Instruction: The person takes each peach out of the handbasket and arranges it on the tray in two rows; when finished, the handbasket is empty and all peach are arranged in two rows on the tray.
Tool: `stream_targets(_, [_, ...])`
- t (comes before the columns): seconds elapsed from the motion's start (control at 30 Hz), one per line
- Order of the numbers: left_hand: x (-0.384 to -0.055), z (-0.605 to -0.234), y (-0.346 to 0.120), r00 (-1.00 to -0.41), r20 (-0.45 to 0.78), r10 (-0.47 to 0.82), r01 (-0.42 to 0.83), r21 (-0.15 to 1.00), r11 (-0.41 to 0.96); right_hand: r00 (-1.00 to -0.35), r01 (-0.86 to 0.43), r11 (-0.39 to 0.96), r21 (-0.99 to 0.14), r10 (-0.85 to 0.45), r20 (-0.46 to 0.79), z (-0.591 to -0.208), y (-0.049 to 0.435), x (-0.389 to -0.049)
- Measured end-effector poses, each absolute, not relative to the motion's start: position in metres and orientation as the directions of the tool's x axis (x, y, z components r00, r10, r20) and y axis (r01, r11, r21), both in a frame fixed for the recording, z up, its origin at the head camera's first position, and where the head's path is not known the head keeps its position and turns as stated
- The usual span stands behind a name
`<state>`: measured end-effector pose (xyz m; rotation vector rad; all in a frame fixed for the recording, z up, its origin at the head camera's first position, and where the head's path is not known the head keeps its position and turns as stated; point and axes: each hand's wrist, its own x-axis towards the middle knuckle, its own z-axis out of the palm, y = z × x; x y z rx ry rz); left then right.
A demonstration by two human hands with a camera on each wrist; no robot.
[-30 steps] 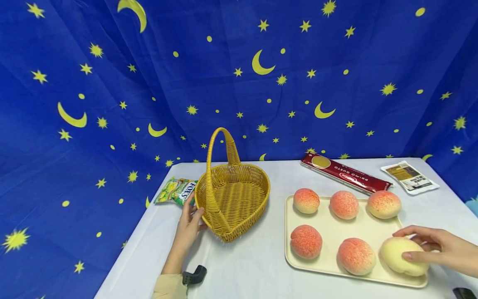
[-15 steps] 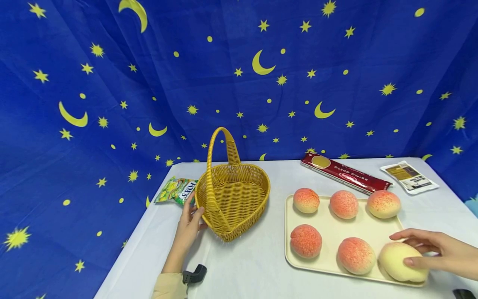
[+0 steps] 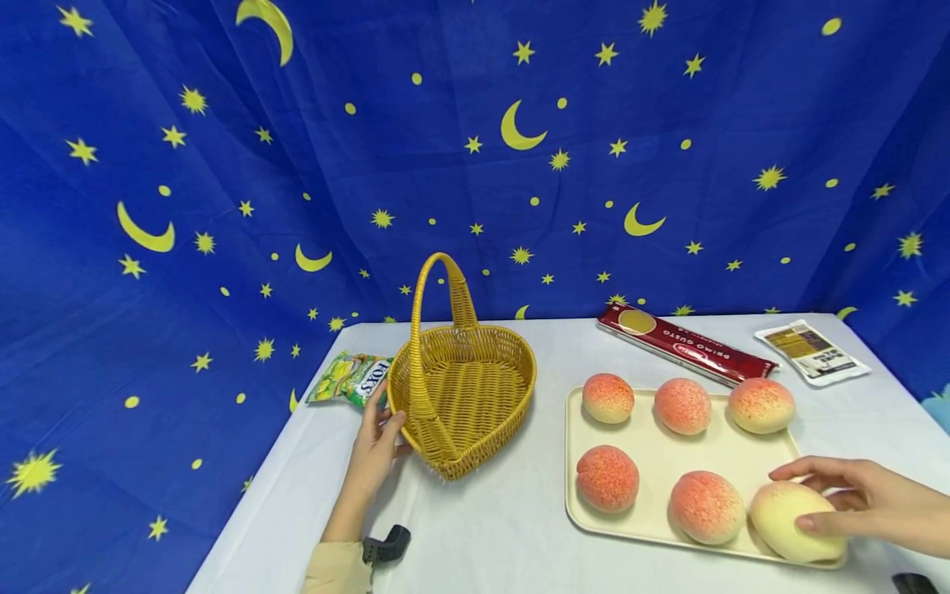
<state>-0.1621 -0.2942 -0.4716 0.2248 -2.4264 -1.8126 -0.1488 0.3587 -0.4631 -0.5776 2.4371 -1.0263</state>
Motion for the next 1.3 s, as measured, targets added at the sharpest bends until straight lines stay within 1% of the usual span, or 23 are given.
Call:
stream_targets(0.1, [-0.162, -0.472, -0.294, -0.984, -0.006, -0.177, -0.056, 0.959, 0.277, -0.835, -0.236, 0.644, -0.728, -0.517, -0.187, -0.464, 0.364, -0.148])
stream_targets(0.2, [-0.162, -0.471, -0.294, -0.984, -0.009, -0.177, -0.058, 0.959, 0.276, -0.840, -0.203, 0.666, -0.717, -0.495, -0.222, -0.463, 0.367, -0.148])
stream_targets(0.3, [-0.161, -0.471, -0.294, -0.984, -0.010, -0.177, -0.059, 0.959, 0.276, -0.832, -0.161, 0.681, -0.714, -0.483, -0.274, -0.461, 0.366, -0.149])
stream_targets(0.43, [-0.161, -0.471, -0.295, -0.984, -0.014, -0.177, -0.065, 0.957, 0.282, -0.820, -0.135, 0.675, -0.726, -0.487, -0.300, -0.460, 0.365, -0.150])
stream_targets(0.67, [-0.162, -0.473, -0.296, -0.984, -0.014, -0.177, -0.065, 0.956, 0.285, -0.829, -0.137, 0.640, -0.756, -0.492, -0.266, -0.463, 0.366, -0.146])
stream_targets(0.97, [-0.161, -0.471, -0.295, -0.985, -0.020, -0.172, -0.070, 0.954, 0.293, -0.849, -0.091, 0.660, -0.746, -0.442, -0.288, -0.462, 0.362, -0.139])
stream_targets(1.2, [-0.161, -0.468, -0.295, -0.985, -0.038, -0.169, -0.085, 0.956, 0.280, -0.872, -0.116, 0.670, -0.733, -0.422, -0.247, -0.459, 0.359, -0.136])
stream_targets(1.3, [-0.158, -0.461, -0.296, -0.987, -0.030, -0.158, -0.077, 0.951, 0.300, -0.881, -0.134, 0.687, -0.715, -0.412, -0.231, -0.458, 0.357, -0.136])
